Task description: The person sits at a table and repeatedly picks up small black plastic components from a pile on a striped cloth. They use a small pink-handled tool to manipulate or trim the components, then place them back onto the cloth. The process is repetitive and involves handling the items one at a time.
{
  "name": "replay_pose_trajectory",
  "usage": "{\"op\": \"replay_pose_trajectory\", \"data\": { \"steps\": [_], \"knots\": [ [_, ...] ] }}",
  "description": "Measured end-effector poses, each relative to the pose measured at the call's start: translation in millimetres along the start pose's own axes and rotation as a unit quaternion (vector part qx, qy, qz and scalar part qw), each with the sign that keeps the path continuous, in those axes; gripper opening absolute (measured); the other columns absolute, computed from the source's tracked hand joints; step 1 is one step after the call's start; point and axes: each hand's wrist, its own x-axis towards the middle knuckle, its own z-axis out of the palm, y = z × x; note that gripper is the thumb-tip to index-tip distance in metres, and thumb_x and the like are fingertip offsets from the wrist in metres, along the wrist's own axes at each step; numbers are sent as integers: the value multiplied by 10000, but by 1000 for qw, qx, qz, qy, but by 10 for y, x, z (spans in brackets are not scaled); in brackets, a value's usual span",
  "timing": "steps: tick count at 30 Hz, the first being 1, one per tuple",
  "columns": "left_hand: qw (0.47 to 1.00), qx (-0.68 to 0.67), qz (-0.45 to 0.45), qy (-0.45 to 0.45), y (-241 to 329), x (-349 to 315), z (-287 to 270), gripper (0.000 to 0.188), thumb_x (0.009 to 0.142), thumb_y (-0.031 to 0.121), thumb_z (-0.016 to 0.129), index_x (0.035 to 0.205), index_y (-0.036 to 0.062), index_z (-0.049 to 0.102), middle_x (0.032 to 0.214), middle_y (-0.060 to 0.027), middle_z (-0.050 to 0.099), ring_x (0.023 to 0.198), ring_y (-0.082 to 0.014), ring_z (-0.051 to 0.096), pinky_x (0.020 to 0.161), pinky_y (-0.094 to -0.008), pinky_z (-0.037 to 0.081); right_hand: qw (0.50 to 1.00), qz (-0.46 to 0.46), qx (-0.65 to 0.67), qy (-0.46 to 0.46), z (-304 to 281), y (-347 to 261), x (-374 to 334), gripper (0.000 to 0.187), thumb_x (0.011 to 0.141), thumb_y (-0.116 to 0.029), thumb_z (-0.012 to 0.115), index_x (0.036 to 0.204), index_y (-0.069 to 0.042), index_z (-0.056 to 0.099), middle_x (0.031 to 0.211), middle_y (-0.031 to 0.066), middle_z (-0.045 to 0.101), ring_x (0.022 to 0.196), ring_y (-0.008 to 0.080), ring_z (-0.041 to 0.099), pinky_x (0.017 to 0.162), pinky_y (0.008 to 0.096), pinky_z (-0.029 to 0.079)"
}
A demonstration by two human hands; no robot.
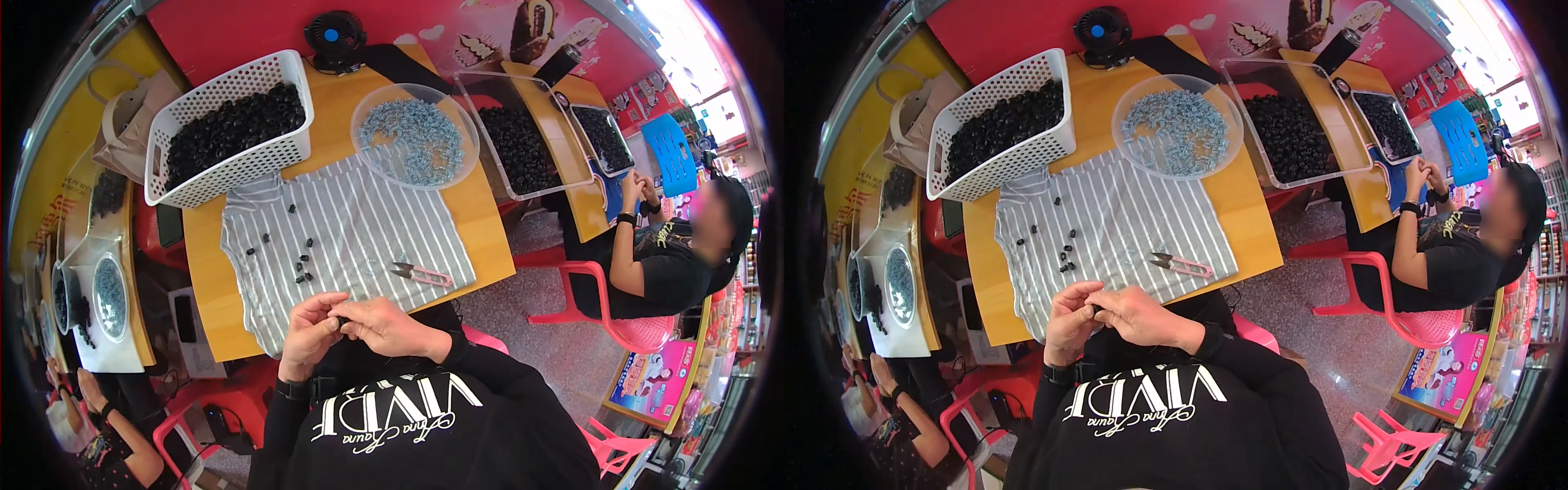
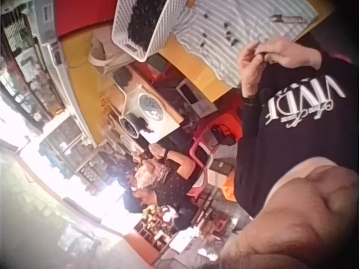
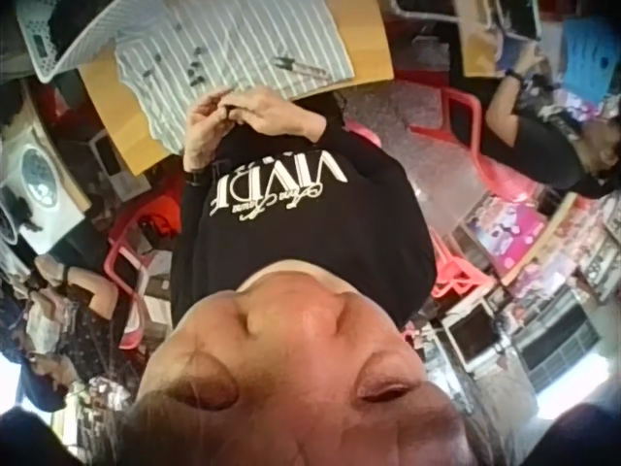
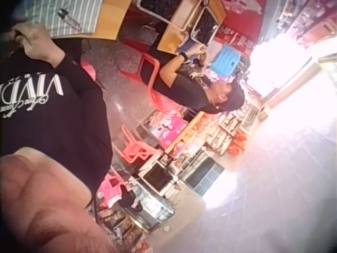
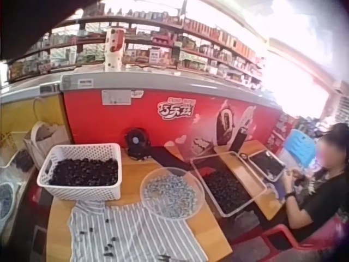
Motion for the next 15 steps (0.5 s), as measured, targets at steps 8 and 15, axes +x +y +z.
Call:
{"op": "replay_pose_trajectory", "data": {
  "steps": [8, 15],
  "knots": [
    [970, 202, 63, 121, 148, 111, 299, 329, 908, -97, 590, 1227, -27, 636, 1047, -87, 688, 917, -163, 671, 774, -292, 551, 953, -141, -244, 112, -40, 152, 73, 296, 803, -84, 699, 1097, -72, 669, 917, 53, 574, 878, 258, 602, 761, 395, 445],
    [766, 599, 215, 89, 178, 188, 283, 358, 756, -158, 554, 1070, -13, 645, 876, -156, 606, 770, -306, 635, 683, -359, 507, 905, -166, -386, 74, 19, 298, 54, 336, 747, -117, 641, 1058, 7, 668, 925, 96, 575, 851, 283, 577, 775, 396, 458]
  ]
}}
